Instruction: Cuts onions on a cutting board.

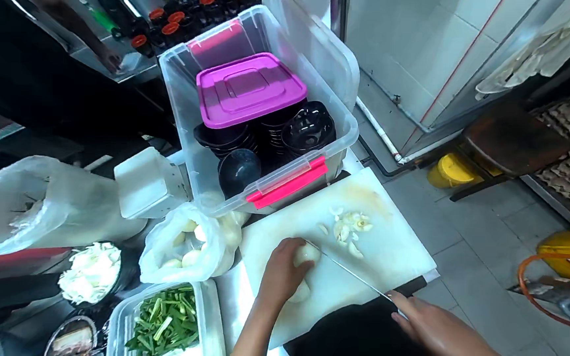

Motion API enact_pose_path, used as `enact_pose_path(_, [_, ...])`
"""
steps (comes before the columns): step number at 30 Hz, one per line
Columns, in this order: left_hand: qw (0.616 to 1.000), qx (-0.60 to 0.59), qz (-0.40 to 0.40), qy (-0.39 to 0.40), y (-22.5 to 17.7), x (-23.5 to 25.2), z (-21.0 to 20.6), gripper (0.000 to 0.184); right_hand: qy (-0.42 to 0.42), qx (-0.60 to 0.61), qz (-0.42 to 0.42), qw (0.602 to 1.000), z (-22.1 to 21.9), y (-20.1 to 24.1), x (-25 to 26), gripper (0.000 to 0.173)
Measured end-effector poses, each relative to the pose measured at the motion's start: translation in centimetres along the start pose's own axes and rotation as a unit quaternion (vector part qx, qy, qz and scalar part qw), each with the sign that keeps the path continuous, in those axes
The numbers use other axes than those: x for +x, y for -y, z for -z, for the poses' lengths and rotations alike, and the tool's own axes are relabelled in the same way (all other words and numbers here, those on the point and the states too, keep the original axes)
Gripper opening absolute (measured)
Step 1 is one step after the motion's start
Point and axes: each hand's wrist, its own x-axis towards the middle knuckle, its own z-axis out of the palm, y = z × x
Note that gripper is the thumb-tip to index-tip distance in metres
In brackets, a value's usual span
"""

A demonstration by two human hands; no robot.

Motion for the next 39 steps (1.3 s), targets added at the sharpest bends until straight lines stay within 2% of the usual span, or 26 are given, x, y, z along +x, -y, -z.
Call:
enact_pose_path(4, [1.0,0.003,-0.003,-0.005,0.0,0.0,0.0,0.05,0.012,-0.019,0.007,1.0,-0.6,0.4,2.1,0.034])
enact_pose_path(9, [1.0,0.012,-0.002,-0.006,-0.2,0.0,-0.3,0.051,0.115,0.019,-0.024,0.993,0.3,3.3,7.5,0.038])
enact_pose_path(13, [1.0,0.009,0.006,-0.01,-0.2,-0.2,-0.5,0.052,0.119,0.018,-0.041,0.992,0.8,4.2,7.9,0.039])
enact_pose_path(15, [1.0,0.006,0.001,-0.022,-0.1,-0.4,-0.6,0.051,0.075,-0.006,-0.056,0.996,0.4,4.0,7.2,0.04])
enact_pose_path(17, [0.997,0.033,-0.01,-0.067,-0.4,-1.1,-1.1,0.045,-0.053,-0.043,-0.041,0.997,-1.0,2.9,6.0,0.042])
enact_pose_path(18, [0.991,0.054,-0.038,-0.12,-0.5,-1.5,-1.8,0.039,-0.139,-0.063,-0.019,0.988,-2.0,2.1,5.4,0.042])
enact_pose_path(20, [0.963,0.088,-0.117,-0.228,-1.3,-2.2,-3.2,0.029,-0.257,-0.089,0.014,0.962,-3.1,0.6,4.3,0.04])
enact_pose_path(22, [0.945,0.112,-0.166,-0.259,-2.6,-2.4,-4.2,0.032,-0.305,-0.104,0.019,0.946,-3.3,-0.3,3.3,0.041])
enact_pose_path(27, [0.941,0.17,-0.188,-0.224,-4.1,-0.6,-6.2,0.044,-0.307,-0.107,-0.007,0.946,-3.3,-0.9,2.3,0.039])
enact_pose_path(34, [0.942,0.227,-0.182,-0.168,-3.9,0.8,-4.9,0.055,-0.286,-0.119,0.014,0.951,-3.8,-0.6,1.6,0.042])
enact_pose_path(36, [0.945,0.206,-0.177,-0.181,-4.1,0.7,-3.9,0.055,-0.28,-0.119,0.022,0.952,-4.1,-0.6,1.6,0.042])
enact_pose_path(39, [0.959,0.101,-0.148,-0.221,-3.9,0.5,-1.4,0.052,-0.259,-0.074,0.013,0.963,-3.6,-0.8,1.4,0.045])
